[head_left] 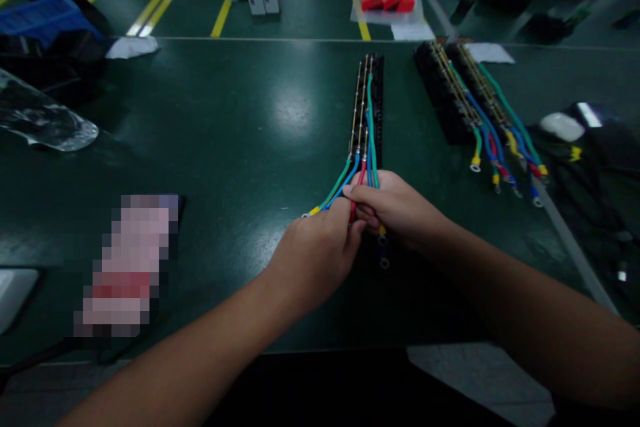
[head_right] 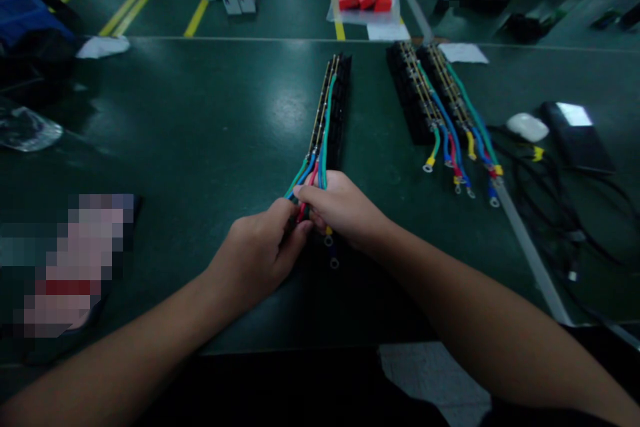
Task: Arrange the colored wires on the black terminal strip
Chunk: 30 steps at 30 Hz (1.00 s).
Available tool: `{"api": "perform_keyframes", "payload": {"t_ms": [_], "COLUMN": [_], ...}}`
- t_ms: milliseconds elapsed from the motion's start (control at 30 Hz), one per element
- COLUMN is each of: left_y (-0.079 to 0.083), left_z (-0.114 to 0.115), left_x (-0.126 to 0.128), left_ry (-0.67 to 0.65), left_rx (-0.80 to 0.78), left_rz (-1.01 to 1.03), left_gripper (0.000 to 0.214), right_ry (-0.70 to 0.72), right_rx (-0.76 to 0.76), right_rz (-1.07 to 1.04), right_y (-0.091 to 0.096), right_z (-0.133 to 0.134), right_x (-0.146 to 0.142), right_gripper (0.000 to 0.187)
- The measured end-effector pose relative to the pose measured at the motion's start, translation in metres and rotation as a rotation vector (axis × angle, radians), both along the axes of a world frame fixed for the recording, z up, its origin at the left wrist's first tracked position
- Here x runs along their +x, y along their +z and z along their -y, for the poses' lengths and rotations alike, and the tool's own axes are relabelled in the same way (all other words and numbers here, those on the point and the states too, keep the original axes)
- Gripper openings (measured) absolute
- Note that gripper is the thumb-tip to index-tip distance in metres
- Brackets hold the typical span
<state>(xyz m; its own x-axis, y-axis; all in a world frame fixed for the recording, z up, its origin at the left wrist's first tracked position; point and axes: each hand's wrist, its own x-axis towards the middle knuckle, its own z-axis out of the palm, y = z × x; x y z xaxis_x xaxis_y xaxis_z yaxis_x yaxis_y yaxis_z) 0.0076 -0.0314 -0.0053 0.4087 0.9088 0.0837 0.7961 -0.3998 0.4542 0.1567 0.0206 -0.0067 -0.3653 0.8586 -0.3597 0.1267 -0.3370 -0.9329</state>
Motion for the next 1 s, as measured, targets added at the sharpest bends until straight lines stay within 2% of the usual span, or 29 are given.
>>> {"api": "perform_keyframes", "payload": {"t_ms": [1000], "left_y": [-0.0005], "left_z": [-0.0002], "left_x": [0.0001], "left_ry": [0.010], "left_rx": [0.025], "left_rz": [0.009], "left_gripper": [0.018], "right_ry": [-0.004], "right_rx": [-0.015], "right_rz": [-0.018], "right_y": [0.0019], "right_z": [0.0006], "right_x": [-0.0015], "right_gripper": [0.028]}}
